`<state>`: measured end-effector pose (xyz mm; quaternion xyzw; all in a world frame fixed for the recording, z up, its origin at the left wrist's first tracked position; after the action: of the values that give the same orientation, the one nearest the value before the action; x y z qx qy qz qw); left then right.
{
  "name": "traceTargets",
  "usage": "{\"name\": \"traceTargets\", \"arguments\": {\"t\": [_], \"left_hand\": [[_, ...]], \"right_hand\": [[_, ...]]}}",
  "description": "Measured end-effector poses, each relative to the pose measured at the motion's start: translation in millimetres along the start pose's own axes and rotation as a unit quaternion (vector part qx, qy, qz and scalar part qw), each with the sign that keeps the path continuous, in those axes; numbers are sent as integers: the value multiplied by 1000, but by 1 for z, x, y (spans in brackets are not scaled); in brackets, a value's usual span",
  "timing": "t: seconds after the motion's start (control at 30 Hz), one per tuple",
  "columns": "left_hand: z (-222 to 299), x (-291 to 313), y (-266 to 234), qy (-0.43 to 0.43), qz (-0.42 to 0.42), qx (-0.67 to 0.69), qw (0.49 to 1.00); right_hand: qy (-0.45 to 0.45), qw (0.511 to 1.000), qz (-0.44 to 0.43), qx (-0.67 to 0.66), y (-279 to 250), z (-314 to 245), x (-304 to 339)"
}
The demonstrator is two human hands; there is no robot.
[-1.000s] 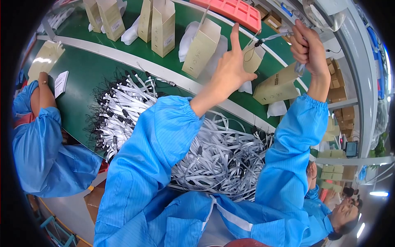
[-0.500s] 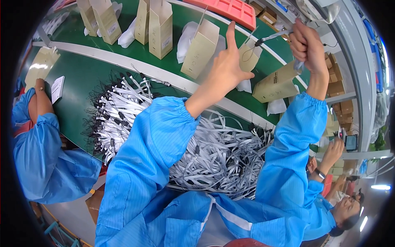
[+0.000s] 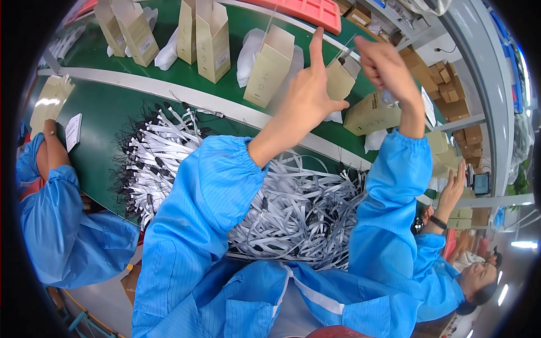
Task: The person places electronic components and white ribbon packing material into individual cardboard boxes by hand on an assembly line.
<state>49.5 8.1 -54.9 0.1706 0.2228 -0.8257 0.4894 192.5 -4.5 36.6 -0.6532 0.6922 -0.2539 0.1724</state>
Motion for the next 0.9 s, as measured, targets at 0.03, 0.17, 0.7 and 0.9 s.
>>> {"name": "traceTargets", "arguments": {"t": [0.03, 0.17, 0.7, 0.9], "left_hand": [[2, 1, 1, 9, 0, 2, 1000], [1, 5, 9, 33, 0, 0, 999], [-7, 12, 30, 53, 3, 40, 998], [-9, 14, 34, 104, 34, 33, 993]], "right_hand": [[-1, 999, 0, 40, 8, 3, -1], [-26, 981, 96, -166, 24, 13, -6], [-133, 972, 145, 126, 20, 28, 51], [-19, 938, 297, 176, 5, 23, 75]]}}
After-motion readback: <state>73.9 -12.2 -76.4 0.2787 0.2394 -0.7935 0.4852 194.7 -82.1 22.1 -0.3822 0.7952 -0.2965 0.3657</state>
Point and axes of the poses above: each hand's wrist, its own x-axis away from the middle knuckle, its own y-axis out of the palm, z = x × y, the point moved 4 cm from there along -x, towards the middle knuckle, and after that the axes turned 9 degrees about y, right-handed, at the moved point
